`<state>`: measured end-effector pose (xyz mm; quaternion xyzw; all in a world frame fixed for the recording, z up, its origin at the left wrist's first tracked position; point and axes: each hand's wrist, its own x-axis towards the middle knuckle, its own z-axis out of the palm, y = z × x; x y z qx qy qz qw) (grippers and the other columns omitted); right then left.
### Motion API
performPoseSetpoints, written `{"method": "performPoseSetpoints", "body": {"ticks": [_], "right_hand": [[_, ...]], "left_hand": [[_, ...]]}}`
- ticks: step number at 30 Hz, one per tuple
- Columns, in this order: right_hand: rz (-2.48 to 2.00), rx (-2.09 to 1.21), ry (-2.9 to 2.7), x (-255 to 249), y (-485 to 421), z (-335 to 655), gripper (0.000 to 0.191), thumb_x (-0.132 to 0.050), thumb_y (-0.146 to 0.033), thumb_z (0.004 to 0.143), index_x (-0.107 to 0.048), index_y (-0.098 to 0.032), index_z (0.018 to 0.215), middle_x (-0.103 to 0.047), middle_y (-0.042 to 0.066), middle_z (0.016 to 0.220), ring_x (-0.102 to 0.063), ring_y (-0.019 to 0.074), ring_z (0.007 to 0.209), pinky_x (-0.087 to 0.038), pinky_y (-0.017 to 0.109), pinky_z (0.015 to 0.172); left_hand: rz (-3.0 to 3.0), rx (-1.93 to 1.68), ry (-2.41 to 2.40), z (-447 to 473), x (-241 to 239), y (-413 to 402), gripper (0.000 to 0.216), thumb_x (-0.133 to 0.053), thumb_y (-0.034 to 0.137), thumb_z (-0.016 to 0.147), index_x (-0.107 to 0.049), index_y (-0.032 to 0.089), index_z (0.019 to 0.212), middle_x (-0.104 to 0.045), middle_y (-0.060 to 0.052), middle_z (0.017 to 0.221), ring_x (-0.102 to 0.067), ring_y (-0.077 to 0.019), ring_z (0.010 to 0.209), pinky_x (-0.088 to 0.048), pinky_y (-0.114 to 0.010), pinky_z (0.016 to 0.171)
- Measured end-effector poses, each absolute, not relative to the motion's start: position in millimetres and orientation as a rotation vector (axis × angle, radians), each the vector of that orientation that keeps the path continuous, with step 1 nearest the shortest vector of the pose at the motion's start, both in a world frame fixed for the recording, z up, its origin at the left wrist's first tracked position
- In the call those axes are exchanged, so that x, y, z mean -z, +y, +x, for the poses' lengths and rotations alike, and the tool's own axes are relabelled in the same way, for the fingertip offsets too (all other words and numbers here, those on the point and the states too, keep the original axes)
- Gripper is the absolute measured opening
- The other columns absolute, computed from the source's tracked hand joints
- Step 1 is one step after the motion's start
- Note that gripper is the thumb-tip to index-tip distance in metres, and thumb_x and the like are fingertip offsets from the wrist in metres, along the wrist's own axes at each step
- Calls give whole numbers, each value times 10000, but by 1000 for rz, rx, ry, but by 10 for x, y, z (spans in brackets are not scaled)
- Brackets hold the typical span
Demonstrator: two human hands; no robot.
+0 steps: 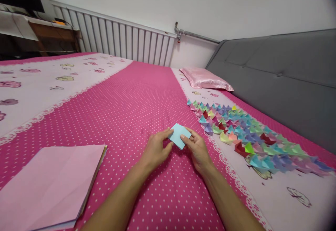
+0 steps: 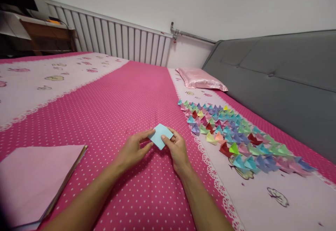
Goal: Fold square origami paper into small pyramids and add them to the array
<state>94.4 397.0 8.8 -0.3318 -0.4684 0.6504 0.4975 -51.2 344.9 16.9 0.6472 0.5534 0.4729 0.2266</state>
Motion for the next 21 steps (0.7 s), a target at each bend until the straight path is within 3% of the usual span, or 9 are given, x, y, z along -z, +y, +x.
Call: {"method": "performPoseSetpoints", "body": {"ticks": [8,15,18,21], "right_hand": [[-792,-1553,-1286,-95,3943,927,397,-692,-317,699,-591,-169,1052,-689,35,842,-618,133,680,-488,228,621],[-736,-1581,-1399,-120,3901,920,436,-700,-306,690,-574,-185,1090,-677,36,886,-615,152,737,-488,256,688],[-713,-1562,-1409,-139,3883,922,489,-681,-310,716,-532,-218,1173,-659,18,896,-598,140,753,-478,238,679],[-705,-1517,-1407,-147,3882,933,493,-563,-353,815,-436,-274,1285,-624,-20,733,-562,110,627,-446,208,570]], "left_hand": [[1716,-1435,1535,-505,-160,3457,452,-531,131,732,-566,196,1178,-619,-107,1127,-576,-239,991,-420,-406,905],[1699,-1428,1485,-500,-183,3432,448,-467,145,770,-538,209,1208,-592,-94,1158,-528,-234,1046,-360,-367,926],[1665,-1382,1487,-498,-211,3426,354,-422,162,798,-606,207,1097,-659,-68,982,-580,-210,873,-403,-315,809],[1444,-1413,1550,-517,-222,3449,256,-423,237,819,-664,171,874,-652,-43,719,-560,-179,656,-402,-269,653]]}}
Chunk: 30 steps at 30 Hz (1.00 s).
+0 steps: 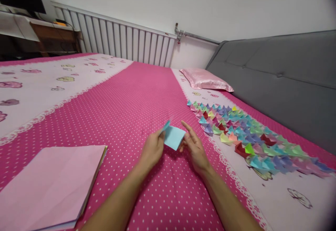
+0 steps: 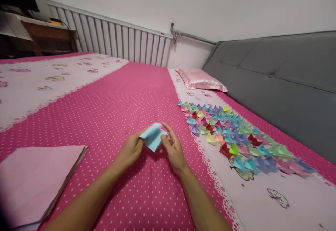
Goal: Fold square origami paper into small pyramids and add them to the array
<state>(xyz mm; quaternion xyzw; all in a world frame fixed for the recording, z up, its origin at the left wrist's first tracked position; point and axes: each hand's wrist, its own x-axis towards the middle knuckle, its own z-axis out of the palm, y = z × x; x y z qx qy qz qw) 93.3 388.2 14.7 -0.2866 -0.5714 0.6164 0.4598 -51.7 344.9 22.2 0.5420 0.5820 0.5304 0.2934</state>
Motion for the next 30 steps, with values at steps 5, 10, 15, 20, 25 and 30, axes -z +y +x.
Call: {"method": "performPoseSetpoints", "body": {"ticks": [5,10,15,20,25,30], "right_hand": [[-691,-1457,-1489,-121,3902,940,446,-466,-309,859,-434,-296,1304,-599,-24,646,-547,117,579,-428,223,538],[-707,-1233,-1677,-78,3907,929,361,-498,-207,802,-607,-300,1133,-655,3,1044,-595,156,826,-463,288,737],[-675,-1111,-1794,-97,3901,942,306,-516,-151,767,-690,-279,983,-667,15,1015,-588,204,965,-441,353,856],[-663,-1122,-1832,-112,3901,941,306,-547,-121,719,-712,-280,921,-651,25,949,-602,193,885,-470,332,796],[-677,-1120,-1777,-103,3913,926,279,-580,-120,697,-723,-282,873,-618,33,997,-583,191,936,-456,316,820],[-708,-1122,-1702,-99,3935,926,147,-624,-225,719,-727,-264,816,-636,31,919,-592,188,877,-468,310,761]], "left_hand": [[860,-1547,1385,-559,-193,3506,313,-490,365,813,-609,120,659,-632,-45,641,-536,-141,579,-400,-252,604],[518,-1644,1066,-550,-270,3507,150,-562,231,791,-642,108,824,-688,-69,801,-614,-143,689,-471,-246,669],[349,-1628,933,-537,-386,3488,134,-495,129,827,-626,99,835,-687,-78,839,-636,-128,689,-529,-233,665],[352,-1567,908,-539,-418,3472,166,-478,147,849,-625,69,854,-688,-108,847,-653,-151,707,-548,-250,690],[348,-1550,828,-538,-405,3473,183,-456,154,867,-620,74,885,-688,-104,880,-653,-145,729,-548,-239,703],[373,-1510,757,-529,-404,3466,197,-455,172,873,-617,67,915,-678,-121,925,-650,-151,778,-542,-245,747]]}}
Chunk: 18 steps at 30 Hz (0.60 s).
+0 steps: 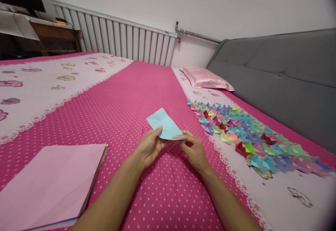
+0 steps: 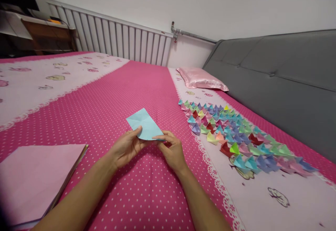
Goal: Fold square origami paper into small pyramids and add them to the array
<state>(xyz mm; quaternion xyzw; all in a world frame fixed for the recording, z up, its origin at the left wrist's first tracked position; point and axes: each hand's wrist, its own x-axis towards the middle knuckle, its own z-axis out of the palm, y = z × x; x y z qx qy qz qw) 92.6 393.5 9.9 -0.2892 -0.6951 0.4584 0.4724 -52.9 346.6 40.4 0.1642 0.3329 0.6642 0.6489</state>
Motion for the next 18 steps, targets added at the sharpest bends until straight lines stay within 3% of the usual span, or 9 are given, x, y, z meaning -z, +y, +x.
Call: {"method": "performPoseSetpoints", "body": {"ticks": [6,11,18], "right_hand": [[-788,-1115,-1590,-104,3921,930,111,-675,-306,703,-696,-202,736,-657,22,777,-591,182,757,-455,313,732],[-847,-1206,-1459,-74,3911,914,176,-715,-324,655,-631,-176,702,-608,-21,635,-543,127,592,-430,259,601],[-855,-1248,-1387,-76,3897,901,320,-764,-275,593,-496,-201,750,-571,-55,646,-550,105,586,-414,212,554]], "left_hand": [[412,-1476,737,-500,-410,3433,183,-495,176,852,-626,59,901,-665,-143,964,-644,-168,824,-534,-278,790],[601,-1441,802,-486,-379,3410,222,-668,121,707,-642,74,922,-669,-128,989,-635,-169,863,-498,-263,827],[627,-1421,1012,-492,-322,3427,225,-739,177,620,-676,72,808,-695,-115,868,-629,-136,717,-490,-213,672]]}}
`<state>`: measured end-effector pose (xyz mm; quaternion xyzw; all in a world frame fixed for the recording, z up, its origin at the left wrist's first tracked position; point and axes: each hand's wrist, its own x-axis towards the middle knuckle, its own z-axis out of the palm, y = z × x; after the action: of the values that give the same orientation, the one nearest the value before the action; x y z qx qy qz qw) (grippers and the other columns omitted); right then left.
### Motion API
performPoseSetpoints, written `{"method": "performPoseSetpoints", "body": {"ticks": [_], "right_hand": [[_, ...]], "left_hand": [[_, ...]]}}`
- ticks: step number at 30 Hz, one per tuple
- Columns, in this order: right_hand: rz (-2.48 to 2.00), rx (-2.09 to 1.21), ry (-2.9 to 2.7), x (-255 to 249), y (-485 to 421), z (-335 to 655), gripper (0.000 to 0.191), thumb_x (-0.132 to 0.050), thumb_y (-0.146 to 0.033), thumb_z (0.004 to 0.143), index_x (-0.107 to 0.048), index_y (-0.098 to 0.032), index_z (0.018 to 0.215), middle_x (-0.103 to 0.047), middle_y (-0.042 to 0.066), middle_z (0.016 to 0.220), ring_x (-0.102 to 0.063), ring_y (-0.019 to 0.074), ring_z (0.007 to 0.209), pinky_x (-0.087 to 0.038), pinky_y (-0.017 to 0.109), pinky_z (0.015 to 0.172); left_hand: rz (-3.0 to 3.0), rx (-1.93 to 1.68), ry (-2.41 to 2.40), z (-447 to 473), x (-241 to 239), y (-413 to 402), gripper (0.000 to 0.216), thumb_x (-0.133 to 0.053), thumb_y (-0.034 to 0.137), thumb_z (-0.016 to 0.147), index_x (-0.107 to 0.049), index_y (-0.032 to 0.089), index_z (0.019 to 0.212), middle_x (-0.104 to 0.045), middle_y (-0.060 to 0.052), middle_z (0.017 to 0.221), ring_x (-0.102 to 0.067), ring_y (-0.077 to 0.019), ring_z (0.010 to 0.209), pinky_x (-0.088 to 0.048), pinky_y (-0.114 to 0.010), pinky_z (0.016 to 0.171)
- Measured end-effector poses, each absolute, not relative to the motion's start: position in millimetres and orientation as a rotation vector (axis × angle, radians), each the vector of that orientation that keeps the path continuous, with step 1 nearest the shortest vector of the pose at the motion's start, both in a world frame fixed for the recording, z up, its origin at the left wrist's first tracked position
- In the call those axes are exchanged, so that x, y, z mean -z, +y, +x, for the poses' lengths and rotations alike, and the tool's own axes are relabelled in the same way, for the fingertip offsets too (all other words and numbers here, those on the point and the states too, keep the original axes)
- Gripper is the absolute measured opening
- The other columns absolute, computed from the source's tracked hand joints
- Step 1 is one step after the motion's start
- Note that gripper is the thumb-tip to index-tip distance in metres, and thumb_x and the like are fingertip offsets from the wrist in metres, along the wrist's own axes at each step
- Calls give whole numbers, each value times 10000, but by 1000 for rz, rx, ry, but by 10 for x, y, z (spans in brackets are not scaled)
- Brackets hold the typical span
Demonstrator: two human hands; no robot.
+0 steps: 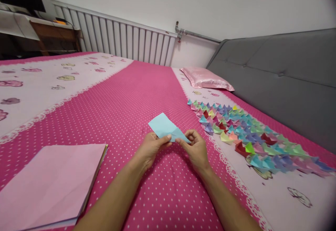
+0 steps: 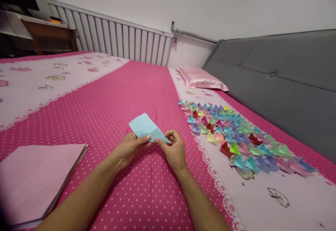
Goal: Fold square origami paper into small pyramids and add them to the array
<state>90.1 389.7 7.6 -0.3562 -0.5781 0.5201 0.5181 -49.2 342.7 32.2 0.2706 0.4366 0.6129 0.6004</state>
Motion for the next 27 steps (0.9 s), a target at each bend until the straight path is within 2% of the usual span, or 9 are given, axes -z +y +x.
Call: {"method": "performPoseSetpoints", "body": {"ticks": [5,9,13,20,27], "right_hand": [[-848,-1310,-1337,-111,3893,894,407,-747,-284,626,-492,-209,933,-603,-59,636,-587,109,577,-436,218,573],[-863,-1297,-1293,-116,3902,898,410,-741,-303,633,-511,-188,953,-570,-81,556,-592,106,520,-438,212,543],[-858,-1310,-1254,-114,3911,905,405,-727,-321,650,-522,-172,966,-632,-48,564,-630,125,542,-463,209,528],[-874,-1301,-1218,-116,3921,906,343,-693,-329,693,-564,-157,960,-664,-20,594,-657,136,557,-508,219,544],[-912,-1280,-1238,-83,3945,926,362,-675,-348,707,-578,-155,997,-661,-19,594,-641,132,553,-504,240,572]], "left_hand": [[669,-1454,1013,-487,-306,3440,268,-752,211,603,-685,90,833,-700,-105,888,-630,-139,746,-479,-199,663],[698,-1493,1161,-496,-306,3449,263,-767,229,575,-693,76,776,-707,-106,785,-610,-111,608,-462,-189,577],[661,-1504,1250,-512,-318,3450,264,-766,221,574,-693,65,775,-704,-100,725,-591,-95,539,-458,-185,540],[645,-1543,1186,-508,-324,3460,228,-752,200,593,-697,58,762,-707,-112,740,-619,-112,595,-494,-200,614],[683,-1537,1165,-522,-322,3465,217,-743,215,604,-685,63,747,-703,-98,713,-636,-132,638,-498,-223,668]]}}
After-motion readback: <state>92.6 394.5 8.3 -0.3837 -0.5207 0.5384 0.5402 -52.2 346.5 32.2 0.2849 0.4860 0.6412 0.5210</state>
